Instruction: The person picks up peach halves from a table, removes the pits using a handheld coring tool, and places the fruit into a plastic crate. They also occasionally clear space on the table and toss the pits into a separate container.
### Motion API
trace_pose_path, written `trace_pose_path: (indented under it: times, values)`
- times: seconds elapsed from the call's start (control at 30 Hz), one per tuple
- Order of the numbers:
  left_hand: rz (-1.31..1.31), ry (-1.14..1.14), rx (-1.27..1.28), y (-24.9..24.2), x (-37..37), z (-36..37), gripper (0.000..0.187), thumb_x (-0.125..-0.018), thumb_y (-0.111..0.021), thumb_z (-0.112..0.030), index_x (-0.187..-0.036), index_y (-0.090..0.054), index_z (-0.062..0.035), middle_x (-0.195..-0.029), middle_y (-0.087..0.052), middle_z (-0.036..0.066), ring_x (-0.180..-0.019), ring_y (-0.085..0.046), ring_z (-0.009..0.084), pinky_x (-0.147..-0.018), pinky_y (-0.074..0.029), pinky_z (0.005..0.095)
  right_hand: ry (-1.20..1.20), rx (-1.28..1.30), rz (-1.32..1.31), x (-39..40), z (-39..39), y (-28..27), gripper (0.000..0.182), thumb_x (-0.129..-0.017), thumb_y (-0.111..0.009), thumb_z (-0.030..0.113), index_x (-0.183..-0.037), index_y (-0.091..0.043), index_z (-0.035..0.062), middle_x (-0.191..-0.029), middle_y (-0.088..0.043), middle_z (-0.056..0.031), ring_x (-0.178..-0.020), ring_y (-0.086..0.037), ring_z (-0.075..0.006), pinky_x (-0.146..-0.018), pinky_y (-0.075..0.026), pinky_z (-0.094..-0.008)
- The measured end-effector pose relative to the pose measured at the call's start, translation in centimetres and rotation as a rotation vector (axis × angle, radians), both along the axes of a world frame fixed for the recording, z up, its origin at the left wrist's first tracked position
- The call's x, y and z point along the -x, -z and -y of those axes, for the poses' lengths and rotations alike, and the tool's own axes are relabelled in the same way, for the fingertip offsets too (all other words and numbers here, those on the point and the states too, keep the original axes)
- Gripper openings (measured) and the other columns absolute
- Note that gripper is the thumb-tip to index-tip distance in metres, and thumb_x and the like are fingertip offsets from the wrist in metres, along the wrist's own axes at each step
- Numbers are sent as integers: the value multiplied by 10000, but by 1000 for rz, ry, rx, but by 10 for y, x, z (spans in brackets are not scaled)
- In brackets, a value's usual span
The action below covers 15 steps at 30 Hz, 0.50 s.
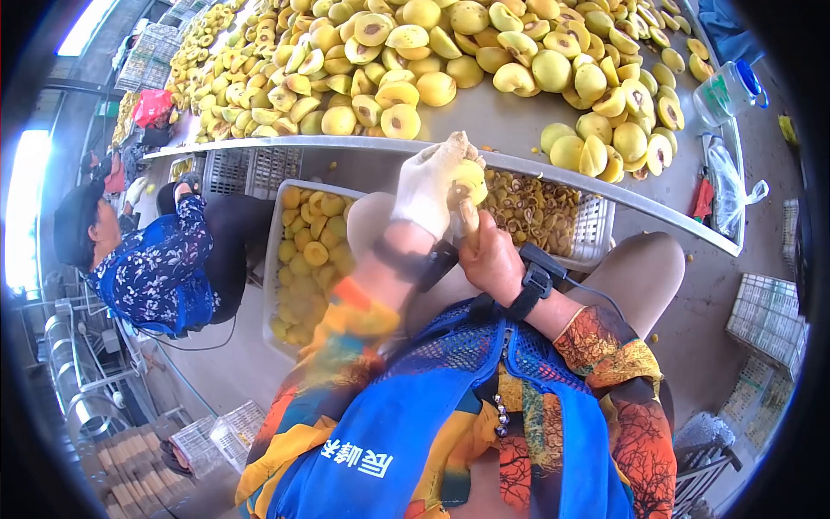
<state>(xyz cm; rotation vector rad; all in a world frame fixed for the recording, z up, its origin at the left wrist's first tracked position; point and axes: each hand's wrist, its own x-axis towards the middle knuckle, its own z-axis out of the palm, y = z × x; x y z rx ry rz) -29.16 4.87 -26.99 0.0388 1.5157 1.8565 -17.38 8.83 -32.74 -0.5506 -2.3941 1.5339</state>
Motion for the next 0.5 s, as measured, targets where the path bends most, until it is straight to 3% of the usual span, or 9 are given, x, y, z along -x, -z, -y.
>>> trace_pose_path:
  times: [0.07, 0.13, 0.17, 0.37, 0.47, 0.5]
  values:
    - [-195, -99, 45, 5, -8, -5, 219, -841, -607, -198, -798, -603, 17, -694, -594, 68, -561, -534, 112, -485, -423, 227, -20, 48, 60, -1, -6, 7, 257, -746, -498, 47, -979, -422, -31, -740, -553, -316, -699, -537, -491, -604, -458, -474]
    - [-317, -152, 29, 11, -10, -6, 194, -831, -624, -148, -788, -603, 41, -663, -593, 66, -546, -545, 108, -440, -413, 224, -22, 39, 39, -2, -5, 4, 221, -763, -489, 45, -963, -418, -20, -678, -563, -260, -597, -561, -425, -528, -463, -439]
    - [-254, -158, 17, 10, -10, -6, 200, -831, -624, -154, -790, -603, 41, -668, -595, 70, -551, -551, 114, -442, -420, 227, -23, 35, 31, -4, -5, 2, 204, -772, -485, 44, -954, -416, -14, -647, -567, -233, -547, -573, -392, -490, -465, -421]
    - [26, -172, -105, 19, -1, -6, 262, -844, -604, -231, -777, -597, 22, -686, -603, 82, -564, -565, 134, -466, -446, 242, -42, 805, 238, 1, -4, -31, 120, -814, -440, 23, -930, -409, 12, -553, -437, -12, -364, -436, -85, -304, -356, -234]
    - [-22, -85, -52, 19, -1, -5, 318, -874, -555, -300, -769, -589, -2, -680, -603, 70, -569, -542, 121, -506, -438, 232, 7, 758, 270, 2, 1, -32, 133, -807, -439, 12, -934, -402, -1, -555, -455, -38, -339, -428, -110, -301, -357, -247]
    - [-49, -102, -5, 15, -2, -8, 309, -872, -560, -289, -766, -588, 0, -676, -599, 67, -567, -541, 120, -502, -436, 233, 1, 614, 218, 2, 3, -21, 137, -807, -439, 10, -937, -400, -3, -554, -454, -39, -338, -427, -111, -300, -355, -246]
